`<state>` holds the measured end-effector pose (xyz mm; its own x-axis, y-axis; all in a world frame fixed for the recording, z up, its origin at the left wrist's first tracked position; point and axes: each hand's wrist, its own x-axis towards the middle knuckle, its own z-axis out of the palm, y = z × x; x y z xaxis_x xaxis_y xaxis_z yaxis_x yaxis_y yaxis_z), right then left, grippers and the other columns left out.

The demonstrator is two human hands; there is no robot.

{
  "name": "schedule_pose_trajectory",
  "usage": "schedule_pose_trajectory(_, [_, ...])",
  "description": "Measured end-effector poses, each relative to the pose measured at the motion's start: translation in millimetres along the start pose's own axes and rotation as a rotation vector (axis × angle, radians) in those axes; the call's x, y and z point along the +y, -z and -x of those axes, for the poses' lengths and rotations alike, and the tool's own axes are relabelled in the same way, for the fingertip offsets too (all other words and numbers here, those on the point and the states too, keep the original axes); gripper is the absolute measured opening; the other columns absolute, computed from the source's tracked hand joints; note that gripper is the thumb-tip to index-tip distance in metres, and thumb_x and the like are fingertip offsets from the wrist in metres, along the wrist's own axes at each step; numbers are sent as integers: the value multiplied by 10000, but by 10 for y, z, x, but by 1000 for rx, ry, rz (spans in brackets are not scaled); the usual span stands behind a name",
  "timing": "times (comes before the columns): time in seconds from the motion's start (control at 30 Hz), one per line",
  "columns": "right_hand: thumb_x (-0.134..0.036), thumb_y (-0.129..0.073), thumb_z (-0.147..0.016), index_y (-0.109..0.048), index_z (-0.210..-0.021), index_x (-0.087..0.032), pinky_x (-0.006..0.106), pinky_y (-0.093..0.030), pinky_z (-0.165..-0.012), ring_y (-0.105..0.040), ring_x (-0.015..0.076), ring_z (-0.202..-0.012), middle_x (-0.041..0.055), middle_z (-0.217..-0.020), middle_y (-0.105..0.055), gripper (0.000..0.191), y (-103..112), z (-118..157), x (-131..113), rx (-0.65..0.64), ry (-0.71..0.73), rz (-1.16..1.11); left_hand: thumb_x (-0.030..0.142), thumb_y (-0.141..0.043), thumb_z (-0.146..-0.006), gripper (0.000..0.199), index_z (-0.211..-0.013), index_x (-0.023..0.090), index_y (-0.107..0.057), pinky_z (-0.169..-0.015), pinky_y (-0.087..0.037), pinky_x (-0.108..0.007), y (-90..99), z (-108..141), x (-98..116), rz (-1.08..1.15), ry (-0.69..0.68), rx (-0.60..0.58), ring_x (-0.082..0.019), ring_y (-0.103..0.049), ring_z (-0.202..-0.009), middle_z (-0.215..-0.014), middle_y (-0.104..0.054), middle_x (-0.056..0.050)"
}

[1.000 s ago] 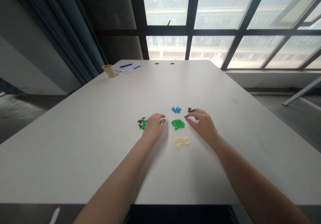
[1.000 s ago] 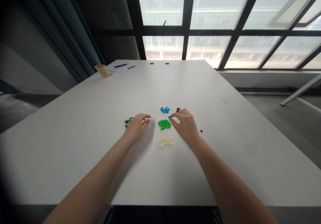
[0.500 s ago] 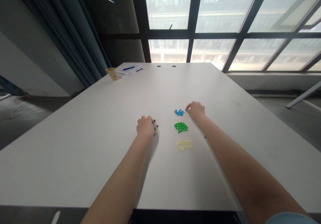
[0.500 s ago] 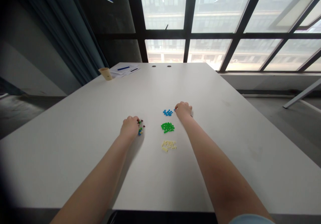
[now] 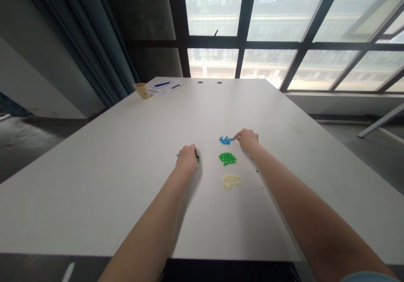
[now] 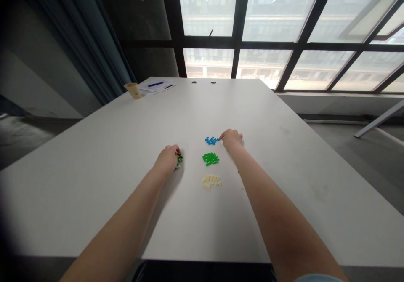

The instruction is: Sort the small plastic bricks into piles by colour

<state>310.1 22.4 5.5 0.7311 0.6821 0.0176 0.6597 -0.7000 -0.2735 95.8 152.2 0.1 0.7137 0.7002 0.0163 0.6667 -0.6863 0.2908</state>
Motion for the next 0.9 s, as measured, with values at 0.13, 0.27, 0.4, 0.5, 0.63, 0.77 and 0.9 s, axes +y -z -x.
schedule_pose_trajectory(0.13, [-104,-538,-767,-735,-850,-305,381,-355,-833,-505,252,-1013,85,-1013,-628,293,14,53,22,-6,-6,-16,86,-457,-713,199,-826,178,-592,-680,-401,-298,-2,-17,-16,25,-19,37,-201,-577,-776,-859,-609,-105])
schedule_pose_trajectory(0.27, [-76,-515,-765,-732,-862,-312,396,-352,-842,-498,260,-1038,88,-1030,-615,335,26,80,14,-18,-2,-27,78,-417,-717,215,-802,179,-587,-674,-404,-296,18,-13,2,52,-32,78,-196,-575,-768,-856,-607,-105])
schedule_pose_trajectory(0.4, [-73,-489,-778,-728,-889,-312,421,-355,-844,-496,274,-1050,95,-1043,-602,356,62,91,-18,-28,-5,-41,50,-373,-705,252,-794,171,-576,-714,-414,-324,38,0,32,141,-36,110,-207,-570,-789,-858,-607,-116])
schedule_pose_trajectory(0.5, [-83,-470,-794,-713,-938,-323,403,-368,-836,-503,260,-1044,82,-1040,-596,370,126,147,-48,-6,-9,-57,37,-369,-693,265,-818,166,-564,-724,-426,-331,60,13,51,224,-19,109,-202,-576,-786,-843,-615,-112])
schedule_pose_trajectory(0.63, [-112,-442,-811,-699,-975,-309,356,-396,-800,-535,216,-958,59,-966,-598,364,216,367,-67,147,26,-175,74,-420,-709,209,-835,184,-546,-733,-448,-320,91,33,119,510,-7,115,-168,-591,-760,-822,-629,-72])
schedule_pose_trajectory(0.77, [-158,-479,-792,-700,-972,-267,324,-413,-768,-540,178,-808,42,-807,-588,306,209,718,-65,242,195,-318,188,-641,-611,196,-779,182,-539,-790,-465,-335,55,68,266,1107,-16,-31,-163,-613,-773,-778,-650,-44])
schedule_pose_trajectory(0.9, [-254,-516,-802,-691,-990,-237,320,-410,-789,-530,180,-831,45,-808,-590,257,120,1091,-105,261,396,-394,274,-732,-527,339,-782,169,-535,-821,-470,-360,-40,160,439,1498,30,-229,-154,-626,-743,-751,-659,-40])
